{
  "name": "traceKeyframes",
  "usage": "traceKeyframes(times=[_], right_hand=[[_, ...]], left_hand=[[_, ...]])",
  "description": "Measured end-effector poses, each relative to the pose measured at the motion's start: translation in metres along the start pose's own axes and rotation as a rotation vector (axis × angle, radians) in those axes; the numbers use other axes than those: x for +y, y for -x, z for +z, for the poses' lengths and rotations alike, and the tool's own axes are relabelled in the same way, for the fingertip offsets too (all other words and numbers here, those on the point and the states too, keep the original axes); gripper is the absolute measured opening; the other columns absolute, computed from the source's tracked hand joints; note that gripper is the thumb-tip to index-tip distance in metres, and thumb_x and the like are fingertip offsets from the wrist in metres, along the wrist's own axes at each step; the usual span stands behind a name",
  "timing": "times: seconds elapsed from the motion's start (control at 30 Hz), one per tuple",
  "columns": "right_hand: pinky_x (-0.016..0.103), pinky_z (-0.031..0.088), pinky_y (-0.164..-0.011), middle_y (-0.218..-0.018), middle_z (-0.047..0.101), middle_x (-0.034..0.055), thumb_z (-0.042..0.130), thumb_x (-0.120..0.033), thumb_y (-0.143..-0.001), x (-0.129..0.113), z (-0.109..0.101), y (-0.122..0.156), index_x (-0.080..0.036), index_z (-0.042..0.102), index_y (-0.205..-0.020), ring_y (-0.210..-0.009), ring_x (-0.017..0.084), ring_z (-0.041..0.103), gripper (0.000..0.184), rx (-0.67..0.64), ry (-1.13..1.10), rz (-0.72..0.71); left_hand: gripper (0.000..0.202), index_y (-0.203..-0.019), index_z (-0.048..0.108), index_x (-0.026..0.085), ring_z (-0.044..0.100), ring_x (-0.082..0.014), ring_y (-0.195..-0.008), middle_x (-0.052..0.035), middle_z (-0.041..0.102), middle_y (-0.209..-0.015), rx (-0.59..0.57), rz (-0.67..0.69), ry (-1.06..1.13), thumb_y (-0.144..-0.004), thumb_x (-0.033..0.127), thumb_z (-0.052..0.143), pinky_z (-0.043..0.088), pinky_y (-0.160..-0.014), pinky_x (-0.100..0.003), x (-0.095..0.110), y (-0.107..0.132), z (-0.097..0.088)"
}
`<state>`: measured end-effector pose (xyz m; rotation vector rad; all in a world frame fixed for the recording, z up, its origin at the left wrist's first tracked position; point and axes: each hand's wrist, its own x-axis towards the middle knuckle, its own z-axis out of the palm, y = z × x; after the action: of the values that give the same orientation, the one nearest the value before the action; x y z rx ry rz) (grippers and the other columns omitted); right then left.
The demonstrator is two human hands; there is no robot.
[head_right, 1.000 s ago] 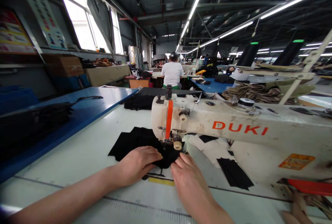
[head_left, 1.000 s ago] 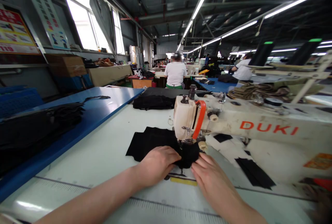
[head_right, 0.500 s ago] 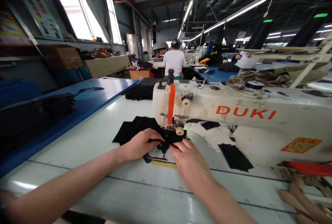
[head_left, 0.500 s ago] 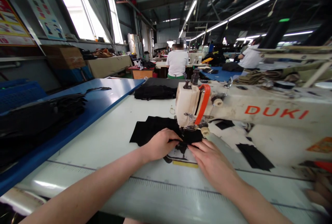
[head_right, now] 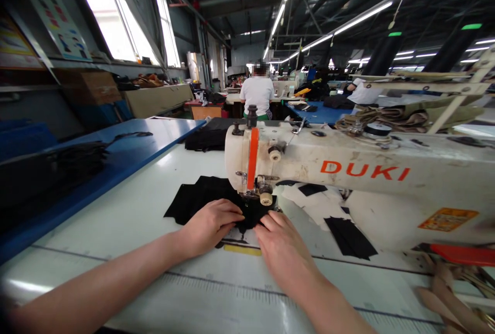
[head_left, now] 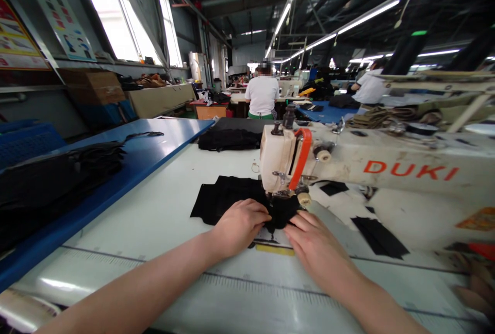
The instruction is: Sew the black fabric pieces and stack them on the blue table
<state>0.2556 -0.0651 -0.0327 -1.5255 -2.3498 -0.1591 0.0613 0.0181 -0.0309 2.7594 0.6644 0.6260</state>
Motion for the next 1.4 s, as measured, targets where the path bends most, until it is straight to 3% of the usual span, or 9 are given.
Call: traceKeyframes(times=[0.3,0.43,0.5,0.7,0.8,1.07,1.2,1.4], right_hand=[[0.039,0.045,-0.084,-0.080,0.057,0.0036,0.047,-0.006,-0.084,0.004,0.002,0.004,-0.020,0.059,-0.075,-0.089,0.022,0.052,0.020,0.074,-0.047,0.007],[0.039,0.045,-0.079,-0.086,0.060,0.0057,0.046,-0.013,-0.087,0.008,-0.004,0.008,-0.018,0.061,-0.089,-0.086,0.021,0.053,0.015,0.356,-0.093,0.030],[0.040,0.046,-0.079,-0.092,0.060,0.0075,0.047,-0.014,-0.087,0.006,-0.007,0.006,-0.016,0.061,-0.096,-0.088,0.022,0.054,0.017,0.437,-0.093,0.009],[0.041,0.048,-0.083,-0.099,0.061,0.0081,0.044,-0.013,-0.088,-0.006,0.004,-0.005,-0.018,0.063,-0.107,-0.094,0.022,0.055,0.027,0.115,-0.073,0.018],[0.042,0.048,-0.084,-0.100,0.061,0.0084,0.043,-0.014,-0.090,-0.003,0.008,-0.005,-0.019,0.063,-0.108,-0.094,0.022,0.055,0.028,0.063,-0.116,0.045],[0.038,0.047,-0.089,-0.107,0.062,0.0071,0.044,-0.029,-0.092,0.011,0.007,-0.006,-0.020,0.063,-0.106,-0.100,0.021,0.057,0.025,0.179,-0.385,0.220],[0.036,0.047,-0.086,-0.102,0.065,0.0055,0.045,-0.030,-0.091,0.011,0.007,-0.006,-0.021,0.064,-0.100,-0.096,0.020,0.059,0.023,0.227,-0.430,0.244],[0.036,0.047,-0.083,-0.098,0.066,0.0048,0.046,-0.032,-0.089,0.012,0.007,-0.004,-0.022,0.065,-0.095,-0.093,0.021,0.060,0.022,0.253,-0.442,0.257]], left_hand=[[0.024,-0.110,0.062,0.019,0.056,-0.0213,-0.109,-0.0047,0.064,-0.116,-0.016,0.090,-0.140,-0.092,0.017,0.046,0.044,-0.094,-0.036,-0.004,0.004,0.007],[0.025,-0.114,0.060,0.019,0.056,-0.0201,-0.111,-0.0045,0.063,-0.118,-0.013,0.104,-0.194,-0.092,0.017,0.047,0.044,-0.095,-0.036,-0.005,0.006,0.009],[0.025,-0.114,0.060,0.020,0.056,-0.0199,-0.111,-0.0046,0.063,-0.118,-0.018,0.104,-0.212,-0.093,0.017,0.047,0.044,-0.095,-0.035,-0.005,0.006,0.009],[0.023,-0.112,0.060,0.018,0.056,-0.0206,-0.110,-0.0050,0.063,-0.118,-0.019,0.116,-0.227,-0.092,0.017,0.048,0.045,-0.094,-0.035,-0.008,0.006,0.013],[0.022,-0.108,0.063,0.017,0.057,-0.0199,-0.107,-0.0046,0.064,-0.115,-0.005,0.098,-0.163,-0.090,0.016,0.050,0.045,-0.094,-0.033,-0.008,0.002,0.010],[0.015,-0.087,0.070,0.018,0.060,-0.0175,-0.091,-0.0025,0.067,-0.093,-0.082,-0.053,0.120,-0.084,0.015,0.056,0.044,-0.088,-0.026,-0.009,-0.024,-0.013],[0.017,-0.076,0.070,0.016,0.061,-0.0171,-0.086,-0.0032,0.066,-0.087,-0.171,-0.119,0.193,-0.083,0.017,0.055,0.045,-0.082,-0.023,-0.016,-0.033,-0.012],[0.019,-0.071,0.068,0.014,0.060,-0.0178,-0.081,-0.0036,0.065,-0.083,-0.211,-0.202,0.206,-0.082,0.019,0.054,0.045,-0.076,-0.023,-0.017,-0.037,-0.012]])
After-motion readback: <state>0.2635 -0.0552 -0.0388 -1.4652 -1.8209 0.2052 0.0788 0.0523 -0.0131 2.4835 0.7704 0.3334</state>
